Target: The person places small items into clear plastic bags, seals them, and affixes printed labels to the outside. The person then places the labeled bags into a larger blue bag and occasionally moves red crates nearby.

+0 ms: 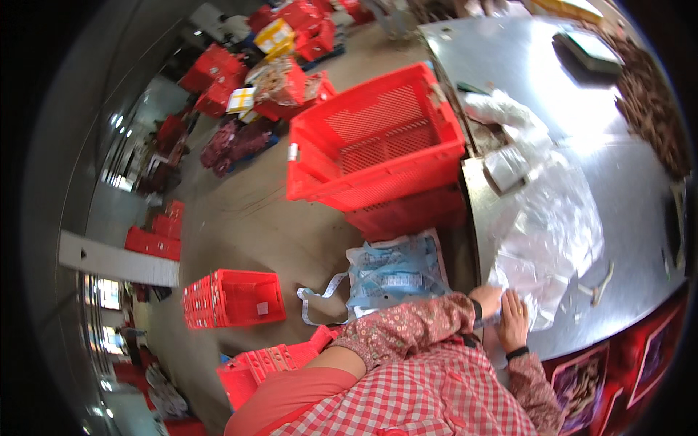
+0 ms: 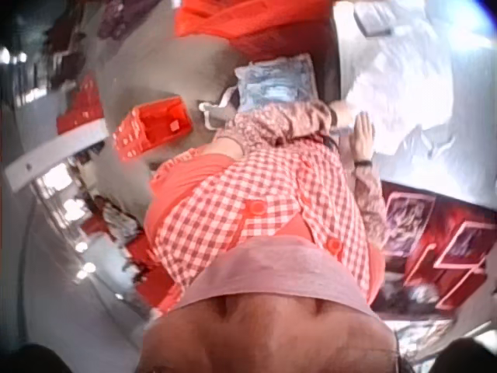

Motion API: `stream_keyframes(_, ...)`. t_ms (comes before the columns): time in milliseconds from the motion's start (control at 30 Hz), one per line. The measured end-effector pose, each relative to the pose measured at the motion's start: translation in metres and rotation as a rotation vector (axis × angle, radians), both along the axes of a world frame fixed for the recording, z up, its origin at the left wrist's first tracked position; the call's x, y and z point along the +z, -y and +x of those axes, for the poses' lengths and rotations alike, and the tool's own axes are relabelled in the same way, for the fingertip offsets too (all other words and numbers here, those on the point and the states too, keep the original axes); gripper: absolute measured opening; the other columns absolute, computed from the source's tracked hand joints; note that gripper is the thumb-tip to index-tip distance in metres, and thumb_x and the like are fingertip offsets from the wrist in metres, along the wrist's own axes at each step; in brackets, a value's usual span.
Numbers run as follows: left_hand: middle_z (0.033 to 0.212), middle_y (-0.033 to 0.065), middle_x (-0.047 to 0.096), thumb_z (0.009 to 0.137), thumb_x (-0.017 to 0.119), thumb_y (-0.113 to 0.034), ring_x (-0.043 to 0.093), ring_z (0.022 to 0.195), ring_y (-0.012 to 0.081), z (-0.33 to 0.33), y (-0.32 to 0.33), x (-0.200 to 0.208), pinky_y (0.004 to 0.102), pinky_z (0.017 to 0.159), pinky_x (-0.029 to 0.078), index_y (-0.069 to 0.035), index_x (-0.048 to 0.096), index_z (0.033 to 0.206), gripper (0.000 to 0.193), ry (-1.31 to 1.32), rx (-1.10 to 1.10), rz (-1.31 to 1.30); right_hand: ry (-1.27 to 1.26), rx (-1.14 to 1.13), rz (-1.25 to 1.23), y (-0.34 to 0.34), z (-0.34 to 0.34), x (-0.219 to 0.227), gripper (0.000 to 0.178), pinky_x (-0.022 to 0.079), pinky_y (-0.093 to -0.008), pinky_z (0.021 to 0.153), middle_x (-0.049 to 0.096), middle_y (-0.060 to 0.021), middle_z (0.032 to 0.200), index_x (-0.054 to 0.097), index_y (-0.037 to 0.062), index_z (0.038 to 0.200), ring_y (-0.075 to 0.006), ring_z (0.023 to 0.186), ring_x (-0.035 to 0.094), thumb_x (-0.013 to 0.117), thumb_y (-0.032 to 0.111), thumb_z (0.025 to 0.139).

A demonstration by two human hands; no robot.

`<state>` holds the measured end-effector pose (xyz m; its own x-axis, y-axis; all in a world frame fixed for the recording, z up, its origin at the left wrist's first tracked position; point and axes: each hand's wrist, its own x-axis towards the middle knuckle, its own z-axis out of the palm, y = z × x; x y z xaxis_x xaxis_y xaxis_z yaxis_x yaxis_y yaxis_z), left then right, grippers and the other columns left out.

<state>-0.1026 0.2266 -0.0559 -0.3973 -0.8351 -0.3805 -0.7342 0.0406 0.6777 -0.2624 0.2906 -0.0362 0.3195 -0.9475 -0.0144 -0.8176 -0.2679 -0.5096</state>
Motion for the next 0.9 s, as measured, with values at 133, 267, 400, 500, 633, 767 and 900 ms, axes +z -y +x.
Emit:
stream_keyframes(133, 0.091, 0.023, 0.068, 0.084, 0.057, -0.021, 0.065, 0.088, 0.0424, 0.001, -0.02, 0.006, 0.0538, 0.077, 0.05, -0.001, 0.063, 0.102, 0.027, -0.024, 0.023, -0.132, -0.024, 0.058, -0.047, -0.001, -0.003, 0.008, 0.073, 0.025, -0.0492, 0.118, 0.044, -0.0171, 0.152, 0.05, -0.0014, 0.139, -0.0324, 0.146, 0.035, 0.057, -0.006, 0.066)
stream_keyframes(267, 0.088, 0.0236, 0.067, 0.077, 0.07, -0.024, 0.066, 0.087, 0.0417, 0.022, -0.012, 0.02, 0.0493, 0.077, 0.051, 0.0, 0.063, 0.102, 0.035, -0.165, 0.034, -0.004, 0.024, -0.162, -0.133, 0.002, -0.019, 0.009, 0.065, 0.027, -0.0475, 0.117, 0.046, -0.0193, 0.149, 0.05, 0.0002, 0.138, -0.0338, 0.14, 0.041, 0.067, 0.006, 0.076)
stream_keyframes(400, 0.075, 0.0192, 0.065, 0.072, 0.074, -0.025, 0.066, 0.077, 0.0391, 0.034, 0.0, 0.042, 0.048, 0.067, 0.048, -0.003, 0.068, 0.085, 0.026, -0.249, -0.28, 0.052, 0.014, -0.186, -0.083, 0.021, -0.043, 0.005, 0.017, 0.046, -0.0461, 0.089, 0.066, -0.0137, 0.102, 0.067, 0.0041, 0.097, -0.0356, 0.095, 0.061, 0.07, 0.01, 0.082)
stream_keyframes(500, 0.066, 0.0166, 0.06, 0.073, 0.073, -0.023, 0.062, 0.067, 0.0358, 0.02, 0.015, 0.046, 0.0462, 0.06, 0.044, -0.005, 0.068, 0.075, 0.02, -0.371, -0.41, -0.008, 0.146, -0.186, -0.122, 0.055, -0.062, 0.018, 0.007, 0.047, -0.0455, 0.078, 0.067, -0.0127, 0.093, 0.066, 0.0026, 0.087, -0.0367, 0.088, 0.061, 0.065, 0.009, 0.09)
stream_keyframes(633, 0.074, 0.0166, 0.067, 0.075, 0.076, -0.028, 0.066, 0.07, 0.0321, -0.018, 0.035, 0.013, 0.0427, 0.064, 0.048, -0.005, 0.073, 0.078, 0.023, -0.414, -0.148, 0.101, 0.191, -0.491, -0.246, 0.12, -0.094, 0.066, 0.014, 0.048, -0.0464, 0.083, 0.069, -0.0161, 0.098, 0.068, 0.0005, 0.098, -0.0371, 0.091, 0.063, 0.065, 0.013, 0.094)
stream_keyframes(767, 0.091, 0.0211, 0.071, 0.078, 0.076, -0.033, 0.069, 0.088, 0.0381, -0.021, 0.04, -0.035, 0.0475, 0.079, 0.053, -0.005, 0.075, 0.094, 0.032, -0.023, 0.055, -0.058, 0.178, -0.345, -0.397, 0.099, -0.082, 0.086, 0.026, 0.047, -0.0431, 0.094, 0.066, -0.0188, 0.112, 0.063, 0.0018, 0.118, -0.037, 0.106, 0.062, 0.063, 0.009, 0.093)
stream_keyframes(900, 0.093, 0.0221, 0.071, 0.08, 0.072, -0.031, 0.069, 0.091, 0.0404, -0.024, 0.039, -0.057, 0.0489, 0.081, 0.054, -0.004, 0.075, 0.091, 0.029, 0.027, 0.093, -0.055, 0.248, 0.03, 0.023, 0.033, -0.026, 0.049, 0.041, 0.045, -0.0448, 0.1, 0.063, -0.0197, 0.123, 0.058, 0.0033, 0.129, -0.0376, 0.116, 0.059, 0.064, 0.011, 0.089)
